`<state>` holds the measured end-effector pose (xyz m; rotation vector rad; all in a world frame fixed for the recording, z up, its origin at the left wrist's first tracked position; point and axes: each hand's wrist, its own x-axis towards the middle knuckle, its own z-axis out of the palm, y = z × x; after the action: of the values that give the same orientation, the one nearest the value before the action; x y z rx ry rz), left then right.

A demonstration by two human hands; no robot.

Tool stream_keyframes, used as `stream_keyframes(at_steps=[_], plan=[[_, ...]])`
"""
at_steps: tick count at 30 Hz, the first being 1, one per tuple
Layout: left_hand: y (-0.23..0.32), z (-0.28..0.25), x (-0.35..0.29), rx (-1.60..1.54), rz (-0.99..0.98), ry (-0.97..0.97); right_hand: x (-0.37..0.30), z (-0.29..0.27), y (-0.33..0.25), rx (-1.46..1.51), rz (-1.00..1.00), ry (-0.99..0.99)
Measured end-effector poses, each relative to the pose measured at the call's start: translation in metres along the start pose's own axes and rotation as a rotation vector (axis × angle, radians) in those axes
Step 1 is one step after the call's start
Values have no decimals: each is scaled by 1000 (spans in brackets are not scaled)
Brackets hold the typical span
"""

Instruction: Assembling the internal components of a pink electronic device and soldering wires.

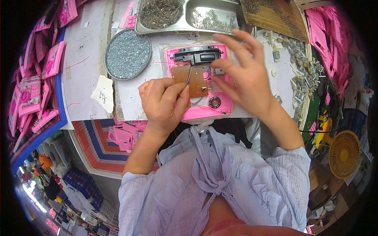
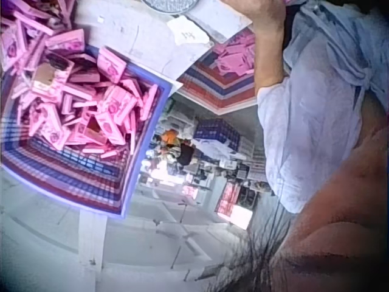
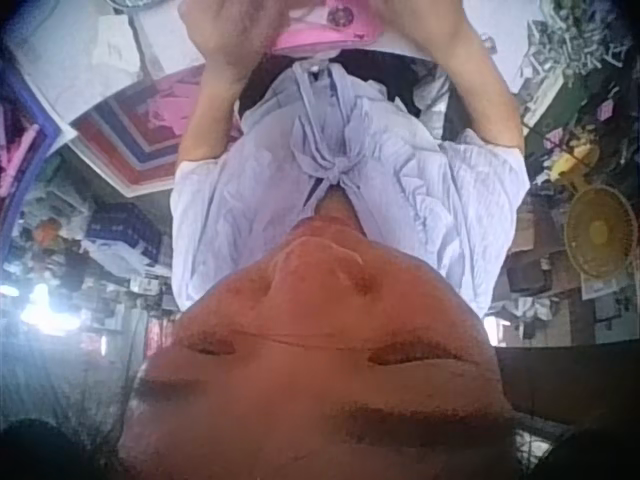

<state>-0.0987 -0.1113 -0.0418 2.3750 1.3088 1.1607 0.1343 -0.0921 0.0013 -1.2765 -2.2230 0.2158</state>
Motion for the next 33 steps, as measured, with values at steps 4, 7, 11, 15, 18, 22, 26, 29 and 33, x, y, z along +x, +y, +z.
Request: stream_keyframes(at_steps=[4, 7, 11, 15, 18, 22, 26, 29, 33], plan=[[0, -1, 2, 0, 5, -6, 16, 35, -10, 41, -152, 60], [-4, -5, 0, 7, -17, -9, 21, 49, -4, 28, -196, 97], [4, -24, -1, -69, -95, 82, 15, 45, 3, 36, -167, 103], [22, -36, -1, -327, -39, 14, 12, 35, 8, 188, -134, 130], [30, -14, 19, -481, -189, -128, 1, 24, 11, 250, -75, 170], [21, 11, 42, -557, -258, -307, -14, 16, 15, 293, -5, 220], [10, 21, 54, -514, -77, -317, -16, 14, 21, 372, 34, 221], [18, 17, 58, -612, -331, -373, -17, 17, 23, 431, 121, 187], [18, 23, 51, -697, -478, -322, -20, 21, 21, 472, 187, 189]])
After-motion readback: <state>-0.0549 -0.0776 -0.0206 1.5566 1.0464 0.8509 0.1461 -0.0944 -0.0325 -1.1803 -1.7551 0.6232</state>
